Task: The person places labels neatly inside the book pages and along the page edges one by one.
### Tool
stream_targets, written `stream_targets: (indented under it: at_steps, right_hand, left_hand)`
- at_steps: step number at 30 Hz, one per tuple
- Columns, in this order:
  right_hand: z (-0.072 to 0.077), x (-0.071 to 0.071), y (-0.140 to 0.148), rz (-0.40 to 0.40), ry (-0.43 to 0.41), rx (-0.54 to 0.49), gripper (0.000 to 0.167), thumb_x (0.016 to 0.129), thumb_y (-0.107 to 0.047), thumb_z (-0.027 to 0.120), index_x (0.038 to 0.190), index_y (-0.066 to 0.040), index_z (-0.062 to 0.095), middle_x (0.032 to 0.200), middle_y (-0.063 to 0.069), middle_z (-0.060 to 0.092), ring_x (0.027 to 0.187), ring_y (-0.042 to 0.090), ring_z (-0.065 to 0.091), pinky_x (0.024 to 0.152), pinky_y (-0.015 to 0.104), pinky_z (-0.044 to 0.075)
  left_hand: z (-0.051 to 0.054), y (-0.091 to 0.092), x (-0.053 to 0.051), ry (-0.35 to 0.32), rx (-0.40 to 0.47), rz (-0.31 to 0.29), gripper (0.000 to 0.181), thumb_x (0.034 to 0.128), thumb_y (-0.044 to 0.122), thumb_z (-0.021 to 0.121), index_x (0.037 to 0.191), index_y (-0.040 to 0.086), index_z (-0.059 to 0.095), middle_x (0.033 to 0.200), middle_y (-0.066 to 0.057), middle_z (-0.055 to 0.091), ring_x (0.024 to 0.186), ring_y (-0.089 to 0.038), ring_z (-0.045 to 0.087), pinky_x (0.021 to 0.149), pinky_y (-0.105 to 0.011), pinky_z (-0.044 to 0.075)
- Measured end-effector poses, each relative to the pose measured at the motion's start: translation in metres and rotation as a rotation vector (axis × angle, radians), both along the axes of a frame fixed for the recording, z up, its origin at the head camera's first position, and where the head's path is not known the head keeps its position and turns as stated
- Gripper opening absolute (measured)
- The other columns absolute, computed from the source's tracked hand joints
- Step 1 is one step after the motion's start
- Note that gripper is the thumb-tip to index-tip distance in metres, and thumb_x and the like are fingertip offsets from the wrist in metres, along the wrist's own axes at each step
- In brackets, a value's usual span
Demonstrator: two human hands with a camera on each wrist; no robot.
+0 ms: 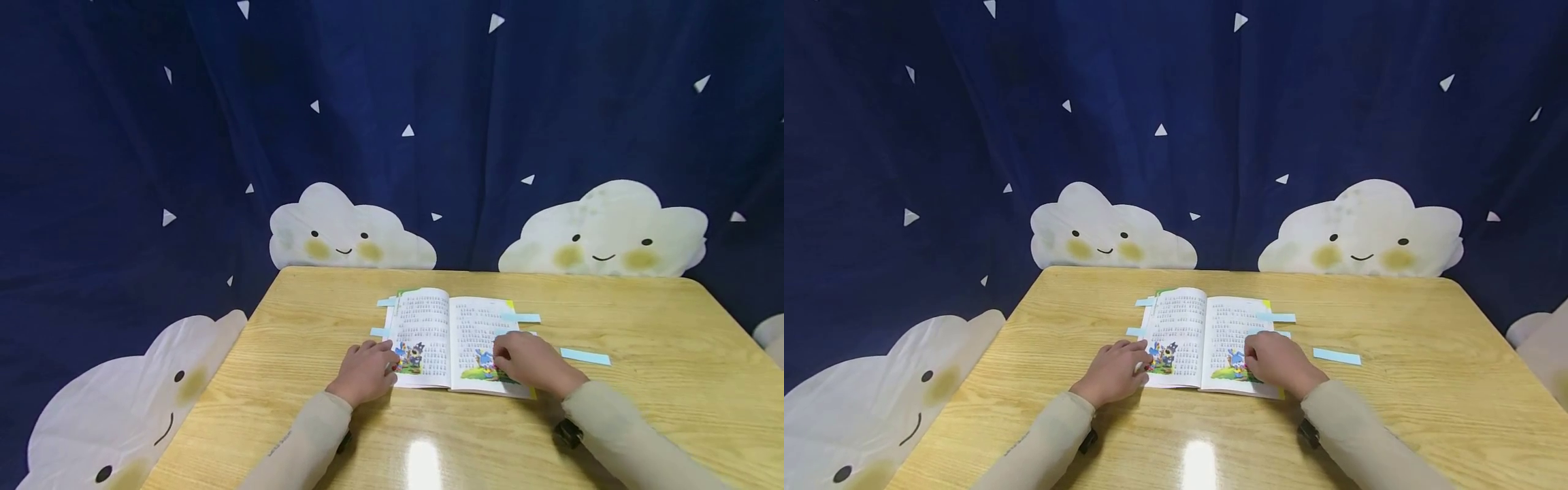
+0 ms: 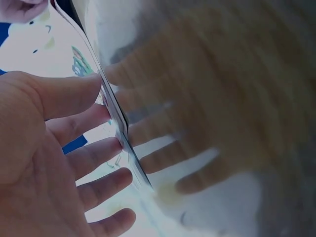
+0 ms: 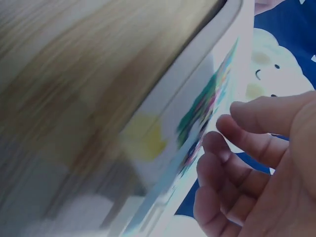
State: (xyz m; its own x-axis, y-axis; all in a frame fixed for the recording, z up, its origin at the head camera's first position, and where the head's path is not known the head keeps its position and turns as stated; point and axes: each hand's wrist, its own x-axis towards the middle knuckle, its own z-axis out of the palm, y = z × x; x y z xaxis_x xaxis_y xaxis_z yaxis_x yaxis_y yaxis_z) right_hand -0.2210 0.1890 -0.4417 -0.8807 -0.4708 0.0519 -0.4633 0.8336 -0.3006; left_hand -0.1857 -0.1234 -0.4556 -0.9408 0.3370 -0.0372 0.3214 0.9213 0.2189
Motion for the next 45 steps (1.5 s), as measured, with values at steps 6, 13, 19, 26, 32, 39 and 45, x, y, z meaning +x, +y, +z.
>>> stream_targets:
  at_steps: [6,13,19,26,32,39,45]
  right_hand:
    - [0.007,-0.002,-0.032,0.011,-0.005,-0.048,0.008,0.090,-0.015,0.064,0.092,-0.009,0.069,0.088,0.002,0.062,0.078,0.014,0.055,0.074,0.036,0.051]
    - [0.007,-0.001,-0.063,0.025,-0.066,-0.123,0.030,0.092,-0.014,0.062,0.119,-0.002,0.065,0.114,0.016,0.064,0.099,0.027,0.064,0.088,0.046,0.053]
    - [-0.001,-0.003,-0.075,-0.020,-0.116,-0.167,0.048,0.093,-0.020,0.064,0.138,-0.004,0.055,0.136,0.025,0.054,0.120,0.037,0.060,0.099,0.053,0.050]
    - [-0.007,-0.005,-0.078,-0.048,-0.110,-0.155,0.061,0.088,-0.024,0.071,0.142,-0.004,0.050,0.140,0.028,0.052,0.127,0.042,0.054,0.105,0.054,0.046]
    - [-0.008,-0.004,-0.079,-0.052,-0.096,-0.153,0.063,0.088,-0.025,0.071,0.142,-0.004,0.049,0.138,0.028,0.053,0.125,0.042,0.055,0.105,0.054,0.046]
    - [-0.007,-0.006,-0.081,-0.093,-0.131,-0.130,0.066,0.088,-0.030,0.070,0.146,-0.008,0.046,0.142,0.026,0.050,0.129,0.042,0.052,0.108,0.055,0.044]
    - [-0.005,-0.007,-0.079,-0.111,-0.148,-0.127,0.065,0.089,-0.030,0.071,0.145,-0.008,0.046,0.142,0.026,0.050,0.129,0.042,0.052,0.108,0.055,0.044]
  left_hand:
    - [-0.001,-0.002,0.000,0.021,0.013,0.017,0.026,0.0944,0.025,0.062,0.116,0.017,0.074,0.145,-0.009,0.058,0.137,-0.034,0.049,0.107,-0.060,0.041]
    - [-0.002,0.001,0.002,0.074,0.000,0.003,0.023,0.0920,0.023,0.060,0.108,0.012,0.073,0.140,-0.008,0.061,0.131,-0.033,0.054,0.100,-0.059,0.046]
    - [-0.003,0.007,0.001,0.086,0.062,0.066,0.028,0.0944,0.028,0.061,0.071,0.015,0.052,0.139,-0.012,0.060,0.123,-0.036,0.059,0.090,-0.056,0.051]
    - [-0.001,0.011,-0.006,0.161,0.117,0.305,0.062,0.0935,0.043,0.064,0.127,-0.008,0.054,0.125,-0.024,0.059,0.101,-0.037,0.063,0.075,-0.046,0.055]
    - [0.010,0.004,-0.004,0.040,0.208,0.483,0.083,0.0935,0.054,0.058,0.139,-0.013,0.040,0.129,-0.028,0.053,0.091,-0.036,0.063,0.066,-0.045,0.053]
    - [0.018,-0.020,0.014,-0.138,0.276,0.456,0.056,0.0953,0.057,0.050,0.059,0.014,0.052,0.051,0.004,0.036,0.046,-0.011,0.029,0.042,-0.025,0.022]
    - [0.011,-0.020,0.014,-0.154,0.424,0.271,0.052,0.0980,0.042,0.056,0.054,0.020,0.040,0.049,0.008,0.030,0.046,-0.010,0.025,0.048,-0.024,0.023]
